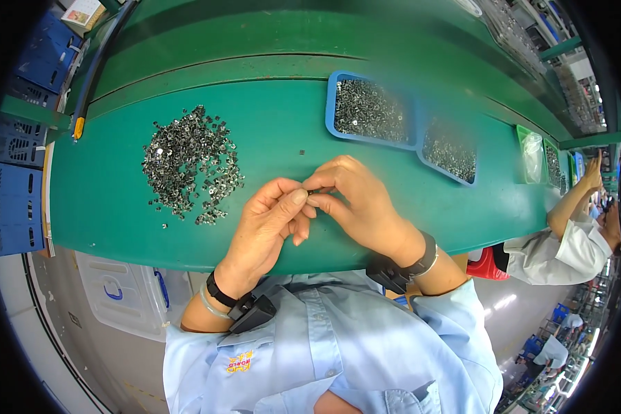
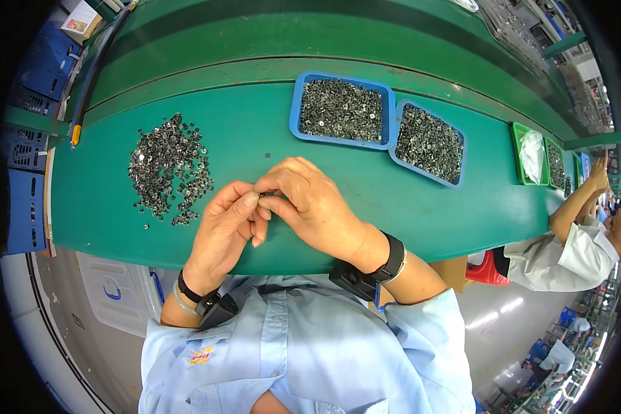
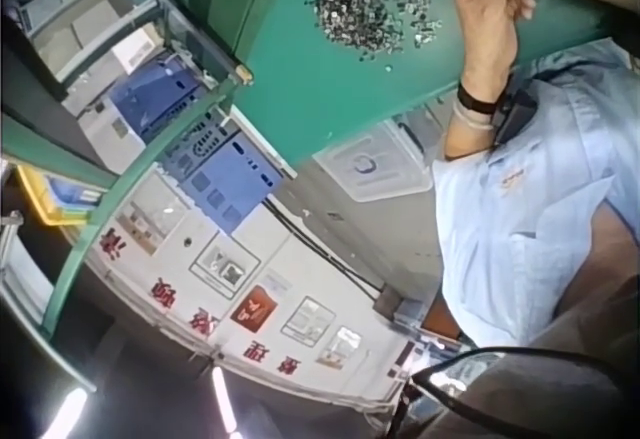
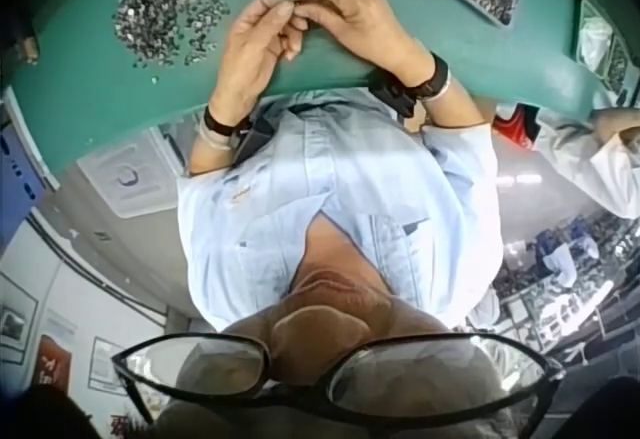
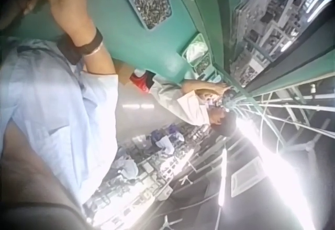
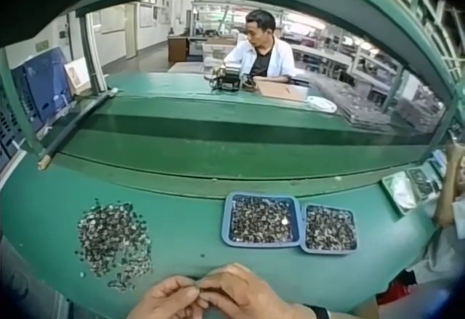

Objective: The person picks up a small metal component from a pile, joins it with another piece, and places the assembled unit into a blue tray.

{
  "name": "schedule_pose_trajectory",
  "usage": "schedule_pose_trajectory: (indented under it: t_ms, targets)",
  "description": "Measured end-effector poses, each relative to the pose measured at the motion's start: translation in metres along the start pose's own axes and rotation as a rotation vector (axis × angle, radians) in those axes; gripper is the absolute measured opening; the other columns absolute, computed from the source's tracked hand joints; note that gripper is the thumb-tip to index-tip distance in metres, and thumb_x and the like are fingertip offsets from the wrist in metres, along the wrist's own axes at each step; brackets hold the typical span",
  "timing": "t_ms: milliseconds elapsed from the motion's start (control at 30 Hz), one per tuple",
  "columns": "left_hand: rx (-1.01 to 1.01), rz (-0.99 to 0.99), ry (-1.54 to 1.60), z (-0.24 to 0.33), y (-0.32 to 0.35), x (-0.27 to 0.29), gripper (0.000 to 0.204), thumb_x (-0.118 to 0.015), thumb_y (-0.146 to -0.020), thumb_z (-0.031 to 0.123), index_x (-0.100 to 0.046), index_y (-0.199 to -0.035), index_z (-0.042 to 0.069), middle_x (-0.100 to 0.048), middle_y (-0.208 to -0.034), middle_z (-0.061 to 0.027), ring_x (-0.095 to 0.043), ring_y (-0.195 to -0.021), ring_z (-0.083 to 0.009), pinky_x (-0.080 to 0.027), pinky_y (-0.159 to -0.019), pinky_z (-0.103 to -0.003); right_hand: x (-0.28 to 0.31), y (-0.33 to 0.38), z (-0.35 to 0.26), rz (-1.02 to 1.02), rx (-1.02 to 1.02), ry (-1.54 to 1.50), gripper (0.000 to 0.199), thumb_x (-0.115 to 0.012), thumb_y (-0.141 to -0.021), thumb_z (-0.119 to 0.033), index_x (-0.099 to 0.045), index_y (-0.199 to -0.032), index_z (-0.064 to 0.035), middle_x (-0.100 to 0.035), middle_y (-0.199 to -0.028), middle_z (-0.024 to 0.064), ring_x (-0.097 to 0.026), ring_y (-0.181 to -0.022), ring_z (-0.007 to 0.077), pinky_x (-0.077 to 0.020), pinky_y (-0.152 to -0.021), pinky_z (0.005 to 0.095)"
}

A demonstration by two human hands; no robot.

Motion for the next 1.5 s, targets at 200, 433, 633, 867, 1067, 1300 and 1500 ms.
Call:
schedule_pose_trajectory:
  t_ms: [200,433,633,867,1067,1300,1500]
  targets:
    - [-0.002,-0.022,-0.005,-0.001,0.003,0.001,0.016,-0.055,-0.093,0.019,-0.056,-0.099,0.004,-0.06,-0.08,-0.004,-0.054,-0.061,-0.0081,-0.043,-0.052,-0.021,0.003,0.005,-0.004,-0.008,-0.09,-0.117,0.019,-0.068,-0.077,-0.002,-0.06,-0.094,-0.0043,-0.059,-0.088,0.0072,-0.058,-0.082,0.0209,-0.0481,-0.069,0.0303]
    - [-0.102,-0.022,-0.125,0.0,0.005,0.0,0.015,-0.054,-0.094,0.018,-0.056,-0.097,0.004,-0.06,-0.08,-0.0038,-0.054,-0.061,-0.0077,-0.043,-0.053,-0.021,0.002,0.009,-0.009,0.035,-0.219,-0.269,0.016,-0.067,-0.077,-0.002,-0.062,-0.091,-0.0067,-0.059,-0.085,0.0041,-0.058,-0.079,0.0218,-0.049,-0.068,0.0311]
    - [-0.126,0.001,-0.117,0.002,0.007,-0.008,0.016,-0.054,-0.094,0.019,-0.057,-0.097,0.003,-0.061,-0.079,-0.0042,-0.054,-0.062,-0.0083,-0.043,-0.052,-0.021,0.003,0.008,-0.008,0.066,-0.073,-0.131,0.016,-0.068,-0.076,-0.003,-0.061,-0.09,-0.0076,-0.059,-0.085,0.0036,-0.059,-0.079,0.0214,-0.0489,-0.066,0.0318]
    - [-0.086,-0.009,0.013,0.002,0.006,-0.012,0.017,-0.055,-0.093,0.02,-0.056,-0.095,0.003,-0.061,-0.078,-0.0049,-0.053,-0.06,-0.0093,-0.042,-0.051,-0.021,-0.004,0.013,-0.01,0.17,-0.004,0.0,0.017,-0.069,-0.075,-0.005,-0.062,-0.09,-0.0083,-0.059,-0.084,0.0042,-0.058,-0.078,0.022,-0.0484,-0.066,0.0334]
    - [-0.077,-0.03,0.064,-0.002,0.004,-0.01,0.015,-0.055,-0.093,0.019,-0.055,-0.093,0.005,-0.061,-0.077,-0.0055,-0.052,-0.058,-0.0102,-0.041,-0.05,-0.022,-0.003,0.016,-0.012,0.186,0.004,0.001,0.018,-0.069,-0.075,-0.005,-0.061,-0.09,-0.0076,-0.059,-0.084,0.0048,-0.058,-0.077,0.0229,-0.0486,-0.065,0.0323]
    - [-0.073,-0.117,0.235,-0.01,0.001,-0.01,0.013,-0.055,-0.093,0.018,-0.054,-0.089,0.006,-0.062,-0.077,-0.0057,-0.052,-0.056,-0.0107,-0.04,-0.049,-0.022,-0.007,0.022,-0.013,0.186,-0.047,-0.103,0.018,-0.07,-0.075,-0.002,-0.061,-0.089,-0.0074,-0.06,-0.088,0.0066,-0.059,-0.079,0.0211,-0.0476,-0.067,0.0306]
    - [-0.089,-0.125,0.18,-0.01,0.0,-0.008,0.011,-0.054,-0.094,0.017,-0.054,-0.091,0.006,-0.061,-0.075,-0.005,-0.052,-0.056,-0.0106,-0.04,-0.049,-0.022,-0.004,0.023,-0.011,0.175,-0.027,0.011,0.018,-0.07,-0.075,-0.003,-0.062,-0.09,-0.0076,-0.06,-0.086,0.0061,-0.059,-0.079,0.0219,-0.0475,-0.066,0.0314]
Point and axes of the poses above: each hand's wrist, its own y-axis away from the middle knuckle, its own x-axis out of the back of the hand, z = x × y, the point moved 1 cm from there along -y, towards the middle knuckle
